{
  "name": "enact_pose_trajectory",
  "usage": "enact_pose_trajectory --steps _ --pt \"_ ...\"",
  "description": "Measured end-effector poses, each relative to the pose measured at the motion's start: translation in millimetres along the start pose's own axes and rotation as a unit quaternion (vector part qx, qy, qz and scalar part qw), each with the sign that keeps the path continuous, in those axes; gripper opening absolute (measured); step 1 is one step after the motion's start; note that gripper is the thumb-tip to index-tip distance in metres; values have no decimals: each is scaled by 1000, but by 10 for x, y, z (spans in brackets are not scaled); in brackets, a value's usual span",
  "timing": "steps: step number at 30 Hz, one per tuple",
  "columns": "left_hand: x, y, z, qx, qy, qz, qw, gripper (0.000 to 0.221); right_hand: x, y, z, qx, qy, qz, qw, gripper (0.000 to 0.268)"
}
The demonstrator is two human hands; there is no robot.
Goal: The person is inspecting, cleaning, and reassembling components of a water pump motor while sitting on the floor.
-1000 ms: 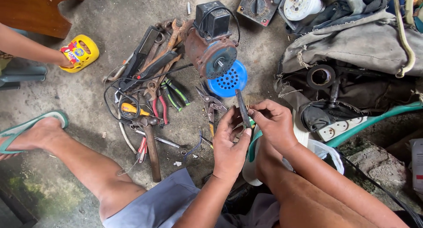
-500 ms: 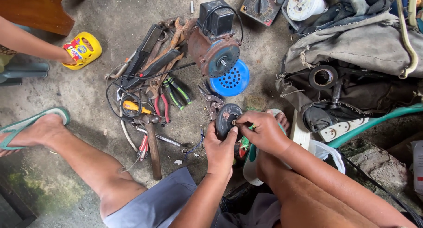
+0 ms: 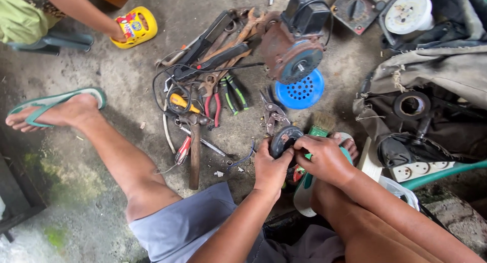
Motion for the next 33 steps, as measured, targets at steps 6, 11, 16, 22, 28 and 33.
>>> enact_pose_trajectory --steps 6,11,16,22,28,33 --pt "109 122 35 29 -6 -17 999 34 -4 -23 -5 -25 42 25 999 16" --pt "98 151 -7 33 -8 -26 999 30 47 40 -66 -52 76 32 995 15" --pt "109 168 9 44 -19 -22 999 25 54 20 -88 -41 77 38 995 14" --pt "73 90 92 60 -39 -25 997 24 -5 -17 -70 -46 74 47 995 15" --pt "0 28 94 59 -66 -18 996 22 32 17 -133 -55 65 28 996 15" --pt "-11 21 141 55 -60 -6 997 21 56 18 -203 -58 65 14 996 15"
Point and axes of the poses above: each hand's wrist, its own y-axis towards the middle knuckle, its own z-axis out of the palm, x = y × z, the point moved 5 cm from there along y, towards the middle knuckle, and after that the axes turned 13 degrees about -z, right-handed, at the moved point
